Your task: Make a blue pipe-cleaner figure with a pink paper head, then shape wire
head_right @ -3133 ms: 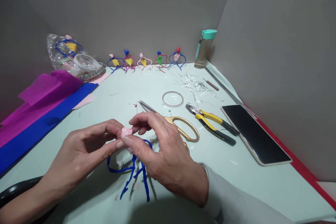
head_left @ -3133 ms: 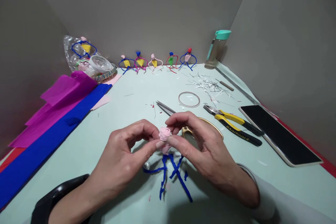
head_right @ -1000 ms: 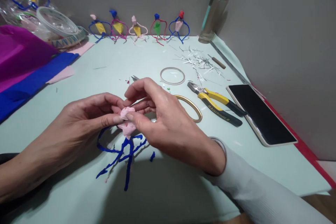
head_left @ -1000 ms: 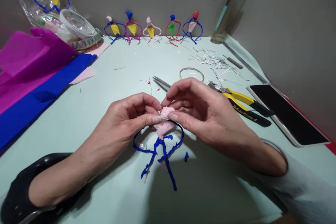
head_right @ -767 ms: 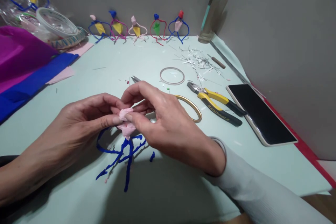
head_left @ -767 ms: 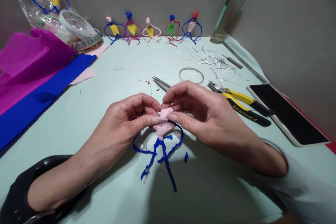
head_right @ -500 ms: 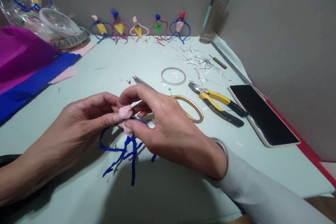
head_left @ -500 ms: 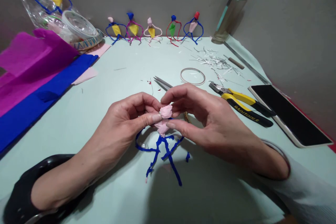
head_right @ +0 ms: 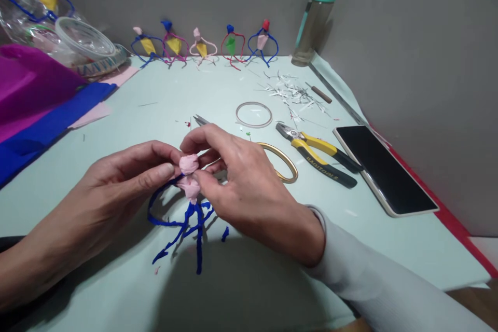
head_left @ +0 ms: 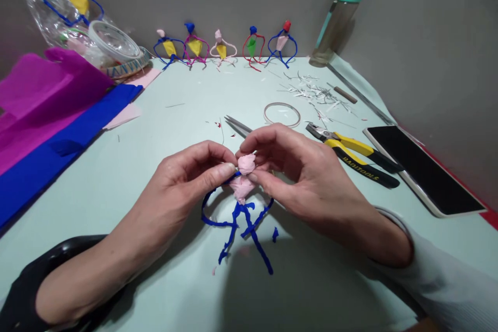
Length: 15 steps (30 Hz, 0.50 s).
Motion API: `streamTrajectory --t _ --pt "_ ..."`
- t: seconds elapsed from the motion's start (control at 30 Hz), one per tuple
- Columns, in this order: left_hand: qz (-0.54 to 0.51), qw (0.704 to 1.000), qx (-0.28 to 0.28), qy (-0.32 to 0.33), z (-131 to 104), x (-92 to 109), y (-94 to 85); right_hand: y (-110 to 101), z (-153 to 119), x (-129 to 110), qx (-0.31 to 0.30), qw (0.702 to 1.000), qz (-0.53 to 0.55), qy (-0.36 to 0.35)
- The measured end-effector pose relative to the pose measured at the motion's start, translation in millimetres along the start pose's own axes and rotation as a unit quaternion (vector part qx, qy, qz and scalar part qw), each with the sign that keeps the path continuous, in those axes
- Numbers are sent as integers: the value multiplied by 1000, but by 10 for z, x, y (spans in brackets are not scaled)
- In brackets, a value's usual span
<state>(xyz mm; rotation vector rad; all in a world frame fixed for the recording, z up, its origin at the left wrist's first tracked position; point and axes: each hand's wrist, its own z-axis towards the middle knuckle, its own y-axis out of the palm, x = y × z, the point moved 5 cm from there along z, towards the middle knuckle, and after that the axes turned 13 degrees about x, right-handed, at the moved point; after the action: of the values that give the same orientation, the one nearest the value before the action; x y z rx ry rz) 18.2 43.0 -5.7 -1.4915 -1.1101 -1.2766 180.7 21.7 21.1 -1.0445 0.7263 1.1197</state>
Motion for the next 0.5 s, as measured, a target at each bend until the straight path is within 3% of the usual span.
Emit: streamTrajectory --t 0.23,0.5 --pt "77 994 59 59 -16 144 11 -1 -39 -33 12 999 -29 -39" --pt "66 991 91 70 -60 160 6 1 -72 -90 0 998 -20 -56"
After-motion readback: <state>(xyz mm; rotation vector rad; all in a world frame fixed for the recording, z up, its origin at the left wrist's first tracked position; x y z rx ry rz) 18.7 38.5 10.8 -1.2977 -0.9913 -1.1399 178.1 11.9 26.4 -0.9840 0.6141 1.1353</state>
